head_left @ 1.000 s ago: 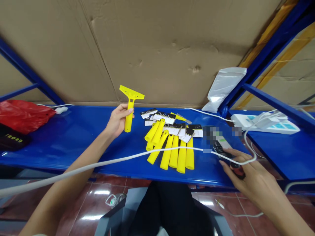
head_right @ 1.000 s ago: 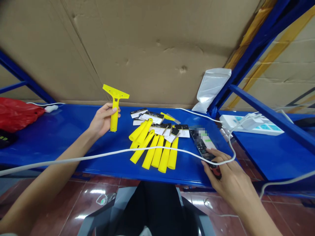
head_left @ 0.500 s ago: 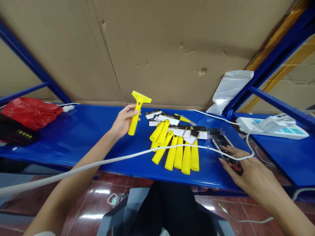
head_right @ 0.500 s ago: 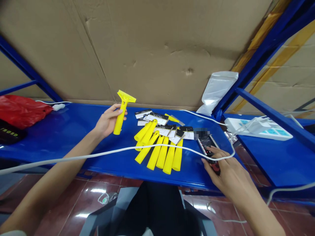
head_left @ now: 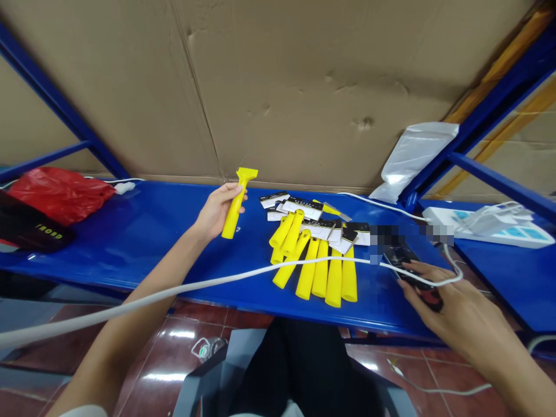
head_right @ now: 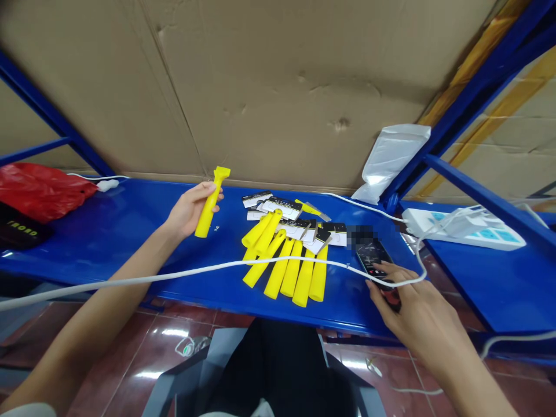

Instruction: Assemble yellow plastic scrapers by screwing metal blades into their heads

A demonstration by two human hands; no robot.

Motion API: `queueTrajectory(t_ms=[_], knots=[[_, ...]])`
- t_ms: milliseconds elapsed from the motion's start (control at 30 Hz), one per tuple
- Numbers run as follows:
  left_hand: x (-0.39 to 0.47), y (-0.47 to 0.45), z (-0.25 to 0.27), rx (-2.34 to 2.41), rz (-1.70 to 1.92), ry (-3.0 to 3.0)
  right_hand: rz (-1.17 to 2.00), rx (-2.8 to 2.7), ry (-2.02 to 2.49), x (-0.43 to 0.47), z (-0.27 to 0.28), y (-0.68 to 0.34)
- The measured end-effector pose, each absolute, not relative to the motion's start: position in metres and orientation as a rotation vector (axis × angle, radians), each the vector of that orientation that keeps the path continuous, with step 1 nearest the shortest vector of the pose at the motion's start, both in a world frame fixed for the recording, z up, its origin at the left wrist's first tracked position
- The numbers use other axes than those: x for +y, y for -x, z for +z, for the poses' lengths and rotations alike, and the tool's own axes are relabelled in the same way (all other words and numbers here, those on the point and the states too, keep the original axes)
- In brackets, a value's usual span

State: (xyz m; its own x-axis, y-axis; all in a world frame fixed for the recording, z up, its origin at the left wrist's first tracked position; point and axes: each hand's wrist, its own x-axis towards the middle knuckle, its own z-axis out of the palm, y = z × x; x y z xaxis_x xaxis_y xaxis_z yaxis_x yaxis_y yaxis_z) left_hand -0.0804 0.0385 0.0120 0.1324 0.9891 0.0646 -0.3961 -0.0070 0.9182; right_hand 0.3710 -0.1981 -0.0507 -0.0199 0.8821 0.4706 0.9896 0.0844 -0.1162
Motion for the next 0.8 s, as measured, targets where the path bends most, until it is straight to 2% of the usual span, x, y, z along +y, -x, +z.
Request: queueTrajectory(t_ms=[300, 500, 800], knots=[[0.042, 0.082, 0.007, 0.898, 1.328, -1.100, -0.221, -1.919, 1.745, -0.215, -0.043, -0.357], [0.046, 0.087, 0.006, 0.899, 1.338, -1.166, -0.198, -2.117, 1.571, -0.171, -0.037, -0.364], [0.048, 0.088, 0.002, 0.930, 1.349, -1.175, -0.027, -2.416, 1.643, -0.109, -0.006, -0.360]])
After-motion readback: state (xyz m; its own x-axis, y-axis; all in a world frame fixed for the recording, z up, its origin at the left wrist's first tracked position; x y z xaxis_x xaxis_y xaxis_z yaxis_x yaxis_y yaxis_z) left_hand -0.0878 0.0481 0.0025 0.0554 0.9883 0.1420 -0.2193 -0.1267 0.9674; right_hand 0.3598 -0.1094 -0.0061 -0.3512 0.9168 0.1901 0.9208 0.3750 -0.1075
